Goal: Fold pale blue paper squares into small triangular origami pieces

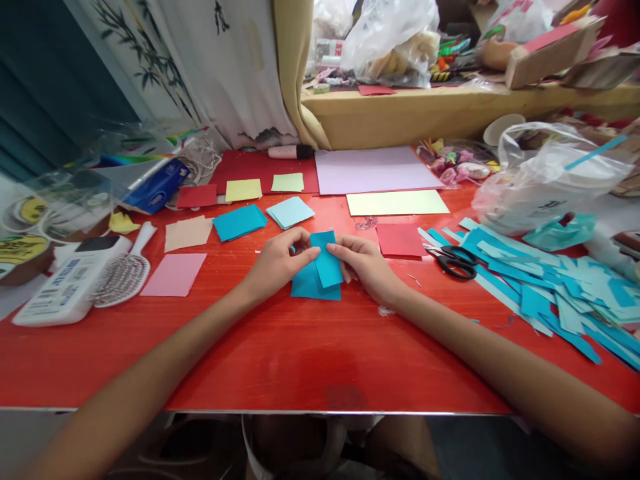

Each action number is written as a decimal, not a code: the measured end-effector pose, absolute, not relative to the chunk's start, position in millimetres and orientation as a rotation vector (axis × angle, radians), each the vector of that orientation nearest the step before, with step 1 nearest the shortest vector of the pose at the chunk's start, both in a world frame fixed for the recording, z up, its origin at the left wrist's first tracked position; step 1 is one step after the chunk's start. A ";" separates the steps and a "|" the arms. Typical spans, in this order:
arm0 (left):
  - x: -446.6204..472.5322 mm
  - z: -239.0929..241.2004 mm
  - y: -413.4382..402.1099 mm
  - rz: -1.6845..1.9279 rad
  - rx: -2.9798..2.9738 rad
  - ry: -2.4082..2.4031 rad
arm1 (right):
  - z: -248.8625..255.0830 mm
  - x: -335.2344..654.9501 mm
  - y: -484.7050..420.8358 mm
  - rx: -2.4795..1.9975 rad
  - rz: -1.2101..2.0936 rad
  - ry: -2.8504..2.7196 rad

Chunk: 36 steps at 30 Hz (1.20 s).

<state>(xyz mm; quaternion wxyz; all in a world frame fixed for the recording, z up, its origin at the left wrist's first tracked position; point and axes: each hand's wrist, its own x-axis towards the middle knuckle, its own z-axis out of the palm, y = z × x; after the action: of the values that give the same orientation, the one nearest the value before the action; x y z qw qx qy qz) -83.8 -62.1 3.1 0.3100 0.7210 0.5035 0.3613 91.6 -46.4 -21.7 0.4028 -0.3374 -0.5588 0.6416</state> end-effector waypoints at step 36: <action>-82.2 2.8 -61.9 0.850 1.749 1.363 | -20.2 89.5 -48.0 -0.954 1.568 -1.444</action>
<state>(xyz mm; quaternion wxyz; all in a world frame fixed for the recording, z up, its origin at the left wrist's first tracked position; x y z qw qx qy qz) -82.2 -61.9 2.8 0.3741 0.6830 0.5324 0.3318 89.5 -48.0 -20.2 0.3924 -0.3757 -0.5689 0.6175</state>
